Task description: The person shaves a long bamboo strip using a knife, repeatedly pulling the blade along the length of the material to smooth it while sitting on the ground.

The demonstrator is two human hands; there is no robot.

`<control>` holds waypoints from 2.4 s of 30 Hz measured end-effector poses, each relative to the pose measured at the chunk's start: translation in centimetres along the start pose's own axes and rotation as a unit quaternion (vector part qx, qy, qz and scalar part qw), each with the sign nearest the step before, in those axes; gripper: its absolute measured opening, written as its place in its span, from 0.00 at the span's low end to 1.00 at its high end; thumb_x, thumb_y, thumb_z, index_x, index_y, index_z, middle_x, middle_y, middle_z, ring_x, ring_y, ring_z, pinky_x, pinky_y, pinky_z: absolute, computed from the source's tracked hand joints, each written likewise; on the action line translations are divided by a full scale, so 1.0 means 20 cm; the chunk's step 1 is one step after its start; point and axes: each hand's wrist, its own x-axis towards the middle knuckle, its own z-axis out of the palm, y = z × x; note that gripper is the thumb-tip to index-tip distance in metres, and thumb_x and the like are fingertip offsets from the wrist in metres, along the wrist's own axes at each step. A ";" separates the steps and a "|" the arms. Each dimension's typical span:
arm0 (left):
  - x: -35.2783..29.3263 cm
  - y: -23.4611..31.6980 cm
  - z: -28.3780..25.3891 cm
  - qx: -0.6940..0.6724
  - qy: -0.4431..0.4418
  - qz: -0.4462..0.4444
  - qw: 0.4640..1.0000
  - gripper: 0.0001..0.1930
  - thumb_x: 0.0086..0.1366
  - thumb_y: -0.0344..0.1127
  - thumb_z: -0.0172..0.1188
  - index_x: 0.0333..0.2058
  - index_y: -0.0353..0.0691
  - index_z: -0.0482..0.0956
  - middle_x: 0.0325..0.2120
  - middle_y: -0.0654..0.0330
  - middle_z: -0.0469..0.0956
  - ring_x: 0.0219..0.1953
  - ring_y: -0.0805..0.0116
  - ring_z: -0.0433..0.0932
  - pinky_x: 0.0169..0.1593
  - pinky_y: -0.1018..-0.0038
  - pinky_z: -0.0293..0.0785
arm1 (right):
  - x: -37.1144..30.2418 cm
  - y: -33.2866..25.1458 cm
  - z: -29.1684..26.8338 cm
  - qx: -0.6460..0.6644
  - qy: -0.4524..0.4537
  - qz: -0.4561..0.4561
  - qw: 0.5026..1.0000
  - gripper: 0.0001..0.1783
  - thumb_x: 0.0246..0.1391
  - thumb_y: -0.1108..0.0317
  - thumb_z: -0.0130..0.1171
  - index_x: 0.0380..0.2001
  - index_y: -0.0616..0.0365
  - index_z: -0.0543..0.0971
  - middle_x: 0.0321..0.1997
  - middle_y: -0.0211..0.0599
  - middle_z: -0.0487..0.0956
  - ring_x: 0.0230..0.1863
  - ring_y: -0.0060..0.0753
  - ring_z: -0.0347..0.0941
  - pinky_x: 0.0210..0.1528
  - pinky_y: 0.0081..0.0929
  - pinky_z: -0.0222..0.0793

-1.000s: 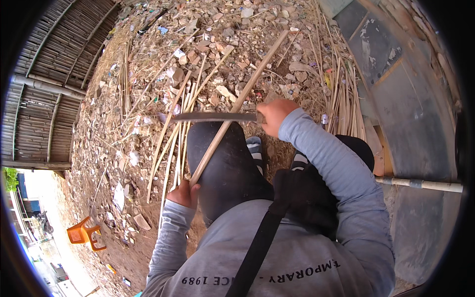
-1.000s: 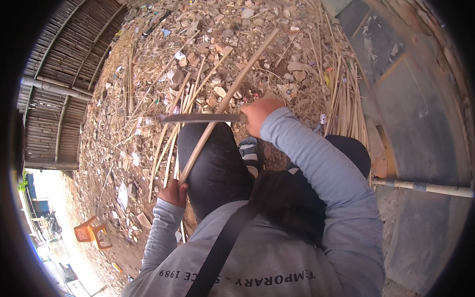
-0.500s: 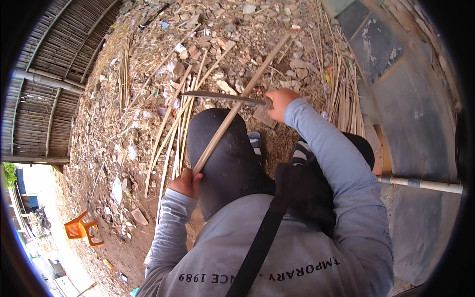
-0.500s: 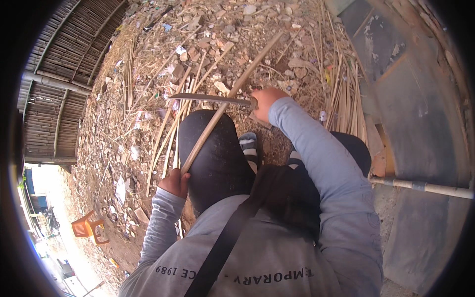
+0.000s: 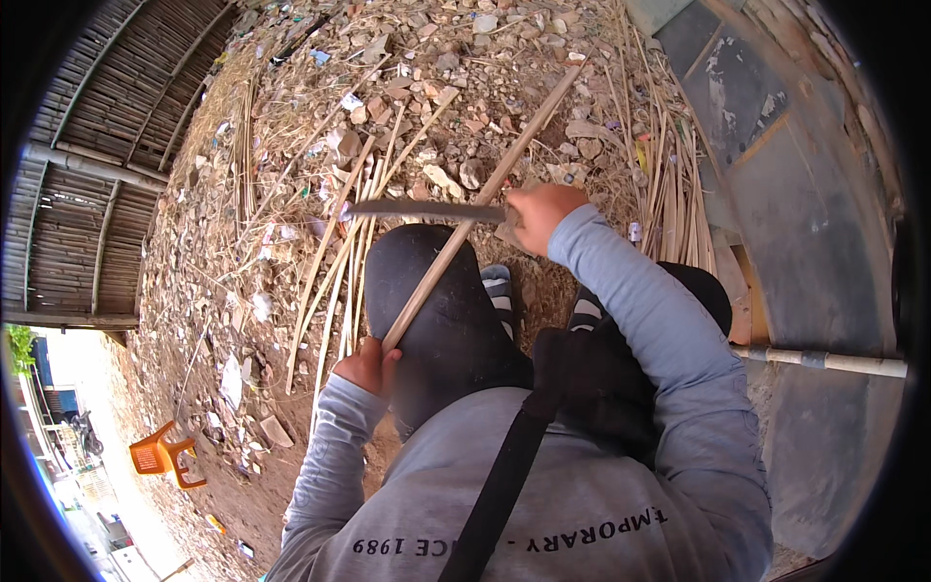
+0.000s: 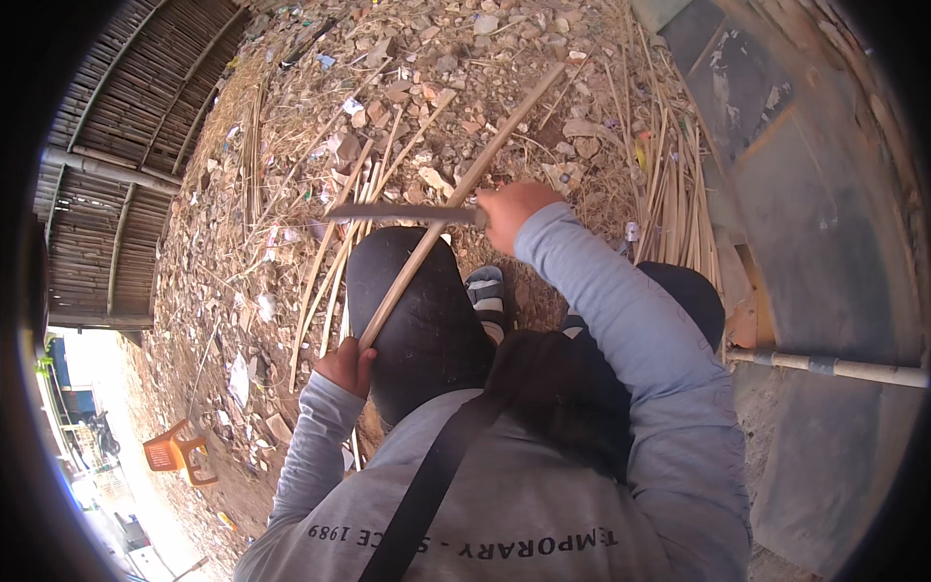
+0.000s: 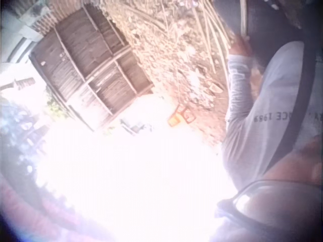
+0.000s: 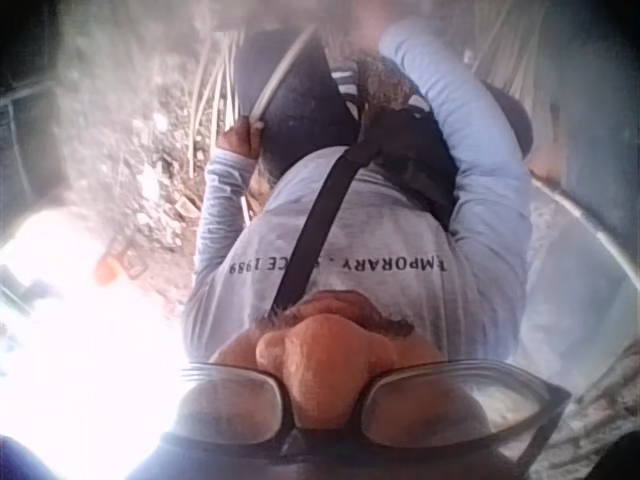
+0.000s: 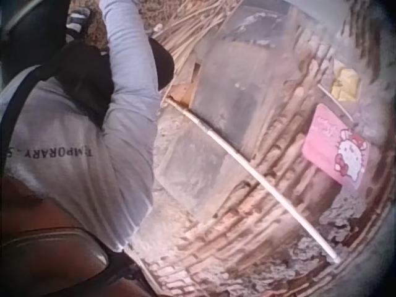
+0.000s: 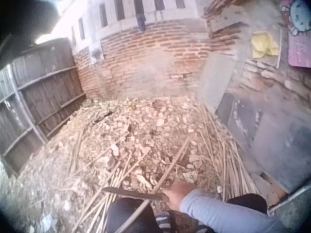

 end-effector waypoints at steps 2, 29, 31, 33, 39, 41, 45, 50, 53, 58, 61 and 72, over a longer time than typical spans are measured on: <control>-0.02 0.01 0.01 0.001 0.020 0.002 1.000 0.16 0.67 0.47 0.52 0.33 0.38 0.67 0.18 0.43 0.76 0.24 0.39 0.77 0.26 0.51 0.72 | -0.05 -0.09 -0.02 -0.053 -0.040 -0.027 0.997 0.13 0.45 0.61 0.60 0.36 0.50 0.78 0.26 0.43 0.80 0.33 0.50 0.79 0.38 0.44 0.74; -0.12 0.00 -0.05 0.021 0.071 -0.054 0.996 0.18 0.66 0.48 0.54 0.29 0.38 0.69 0.17 0.44 0.75 0.21 0.40 0.75 0.25 0.51 0.70 | -0.05 0.23 -0.11 -0.016 0.021 0.107 0.994 0.23 0.45 0.58 0.62 0.47 0.48 0.78 0.37 0.48 0.81 0.41 0.52 0.78 0.46 0.42 0.74; -0.13 0.00 -0.02 0.017 0.077 -0.056 0.995 0.18 0.66 0.49 0.53 0.28 0.38 0.69 0.17 0.44 0.74 0.21 0.40 0.75 0.24 0.51 0.69 | -0.05 0.12 -0.12 -0.022 -0.005 0.080 0.997 0.21 0.45 0.58 0.62 0.46 0.48 0.79 0.36 0.48 0.81 0.40 0.51 0.78 0.45 0.42 0.74; -0.13 0.00 -0.01 0.014 0.080 -0.055 0.995 0.18 0.66 0.49 0.53 0.28 0.38 0.69 0.16 0.44 0.74 0.20 0.40 0.75 0.24 0.51 0.69 | -0.07 0.02 -0.09 -0.049 -0.061 0.042 0.996 0.18 0.47 0.58 0.62 0.43 0.47 0.79 0.36 0.48 0.81 0.39 0.51 0.78 0.45 0.42 0.74; -0.09 -0.01 0.00 0.038 0.106 -0.035 0.993 0.18 0.67 0.49 0.53 0.27 0.40 0.67 0.15 0.46 0.73 0.19 0.42 0.74 0.22 0.53 0.69 | 0.02 0.33 -0.01 0.051 0.000 0.164 0.985 0.16 0.47 0.61 0.60 0.41 0.52 0.79 0.34 0.47 0.81 0.39 0.50 0.79 0.45 0.41 0.74; -0.10 -0.05 0.00 0.039 0.105 -0.034 0.993 0.18 0.67 0.49 0.53 0.27 0.40 0.68 0.15 0.46 0.73 0.19 0.42 0.74 0.22 0.53 0.69 | 0.00 0.22 -0.05 -0.002 -0.015 0.090 0.996 0.19 0.45 0.62 0.61 0.43 0.53 0.79 0.34 0.47 0.81 0.39 0.50 0.79 0.45 0.40 0.75; -0.07 -0.07 0.06 0.022 0.101 -0.030 0.994 0.19 0.66 0.50 0.53 0.26 0.40 0.68 0.15 0.46 0.74 0.19 0.42 0.75 0.22 0.52 0.69 | -0.02 0.14 -0.09 0.052 -0.090 0.133 0.986 0.25 0.43 0.61 0.63 0.48 0.53 0.78 0.35 0.47 0.81 0.42 0.49 0.78 0.48 0.40 0.74; -0.05 -0.06 0.00 0.037 0.084 -0.031 0.995 0.21 0.67 0.52 0.52 0.26 0.39 0.68 0.15 0.45 0.74 0.19 0.41 0.75 0.23 0.52 0.69 | 0.04 0.39 -0.04 0.008 -0.012 0.167 0.986 0.24 0.43 0.61 0.63 0.46 0.56 0.78 0.35 0.48 0.81 0.41 0.51 0.77 0.48 0.41 0.73; -0.08 -0.09 0.03 0.030 0.082 -0.034 0.996 0.20 0.67 0.51 0.52 0.26 0.39 0.68 0.14 0.45 0.73 0.19 0.41 0.75 0.22 0.52 0.69 | -0.02 0.24 -0.08 0.007 0.020 0.092 0.995 0.15 0.43 0.62 0.61 0.36 0.54 0.77 0.32 0.48 0.80 0.38 0.54 0.77 0.42 0.46 0.73; -0.08 -0.12 0.10 -0.009 0.101 -0.023 0.995 0.19 0.66 0.50 0.53 0.26 0.39 0.69 0.13 0.46 0.72 0.18 0.41 0.74 0.22 0.53 0.68 | -0.07 0.09 -0.15 -0.045 -0.016 0.027 0.998 0.14 0.42 0.63 0.62 0.35 0.53 0.77 0.28 0.47 0.80 0.34 0.55 0.77 0.39 0.46 0.74; -0.05 -0.08 0.08 -0.002 0.110 -0.006 0.994 0.19 0.66 0.51 0.53 0.26 0.40 0.69 0.13 0.46 0.72 0.18 0.42 0.75 0.22 0.53 0.69 | 0.02 0.44 -0.08 0.027 0.033 0.178 0.983 0.15 0.42 0.63 0.62 0.37 0.52 0.79 0.31 0.45 0.81 0.38 0.53 0.78 0.43 0.43 0.74; -0.07 -0.06 0.04 0.007 0.088 -0.031 0.996 0.20 0.67 0.51 0.52 0.27 0.39 0.69 0.14 0.46 0.73 0.19 0.41 0.75 0.22 0.52 0.69 | -0.07 0.08 -0.19 -0.072 -0.026 0.009 0.997 0.14 0.43 0.61 0.63 0.36 0.50 0.77 0.28 0.43 0.80 0.34 0.50 0.78 0.40 0.45 0.73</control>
